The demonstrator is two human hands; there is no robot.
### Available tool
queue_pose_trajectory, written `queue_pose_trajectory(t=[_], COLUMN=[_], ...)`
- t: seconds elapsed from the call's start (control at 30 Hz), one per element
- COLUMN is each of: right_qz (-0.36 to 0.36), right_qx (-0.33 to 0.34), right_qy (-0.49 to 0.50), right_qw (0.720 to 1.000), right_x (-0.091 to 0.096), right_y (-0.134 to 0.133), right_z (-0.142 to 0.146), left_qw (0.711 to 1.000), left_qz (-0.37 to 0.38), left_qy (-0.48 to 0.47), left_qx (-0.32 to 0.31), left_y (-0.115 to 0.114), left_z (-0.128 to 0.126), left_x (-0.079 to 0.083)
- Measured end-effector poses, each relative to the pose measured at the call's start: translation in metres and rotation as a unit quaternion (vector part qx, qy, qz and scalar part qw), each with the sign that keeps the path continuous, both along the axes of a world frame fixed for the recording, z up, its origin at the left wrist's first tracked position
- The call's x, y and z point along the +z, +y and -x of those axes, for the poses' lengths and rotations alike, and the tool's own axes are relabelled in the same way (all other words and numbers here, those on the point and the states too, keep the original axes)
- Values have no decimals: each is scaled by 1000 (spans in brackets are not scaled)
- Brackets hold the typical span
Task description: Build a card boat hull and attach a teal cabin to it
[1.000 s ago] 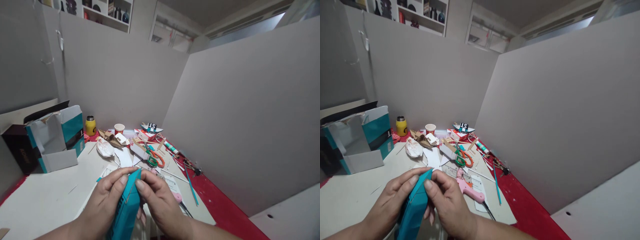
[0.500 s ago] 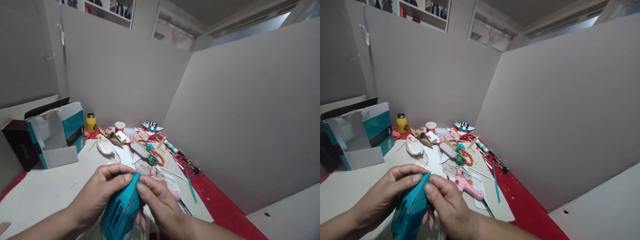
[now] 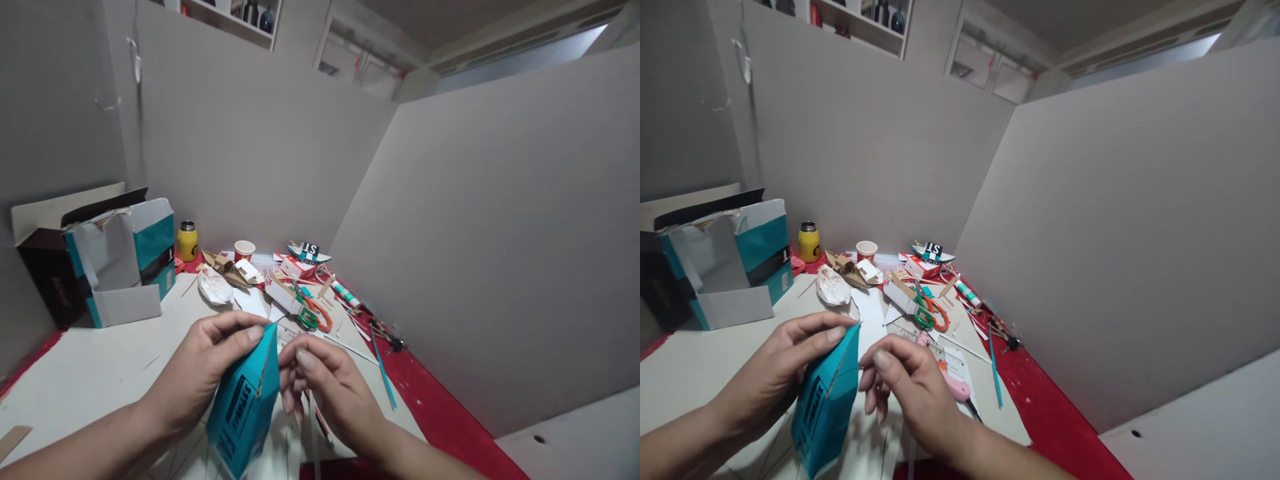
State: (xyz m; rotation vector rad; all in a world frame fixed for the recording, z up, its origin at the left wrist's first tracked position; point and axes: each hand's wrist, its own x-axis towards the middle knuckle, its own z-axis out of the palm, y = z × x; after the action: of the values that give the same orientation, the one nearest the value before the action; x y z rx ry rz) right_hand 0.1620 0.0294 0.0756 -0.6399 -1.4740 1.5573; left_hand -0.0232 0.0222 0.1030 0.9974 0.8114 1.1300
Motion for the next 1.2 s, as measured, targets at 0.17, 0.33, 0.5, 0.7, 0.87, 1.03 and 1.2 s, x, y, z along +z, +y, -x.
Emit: queue_pose_trajectory(t=[0.17, 0.33, 0.5, 0.7, 0.87, 1.03, 1.2], right_qz=[-48, -50, -35, 36, 119, 193, 186], right_qx=[-33, -4, 10, 14, 15, 33, 42], right_qy=[-41, -83, -65, -12, 28, 83, 80], right_qw=[997, 995, 997, 999, 992, 977, 978], right_x=[7, 8, 4, -1, -2, 1, 1], right_y=[4, 6, 9, 13, 15, 15, 16], right_z=[2, 9, 14, 13, 12, 14, 14], left_qw=[998, 997, 998, 1000, 998, 993, 990], left_qz=[19, 13, 10, 14, 39, 32, 42], left_qy=[-22, -45, -26, -15, -26, -18, -22], left_qx=[54, 66, 54, 9, -41, -110, -130], left_y=[3, 1, -1, -2, 3, 7, 10], left_z=[3, 4, 3, 1, 4, 8, 11], left_x=[5, 8, 9, 9, 11, 12, 11])
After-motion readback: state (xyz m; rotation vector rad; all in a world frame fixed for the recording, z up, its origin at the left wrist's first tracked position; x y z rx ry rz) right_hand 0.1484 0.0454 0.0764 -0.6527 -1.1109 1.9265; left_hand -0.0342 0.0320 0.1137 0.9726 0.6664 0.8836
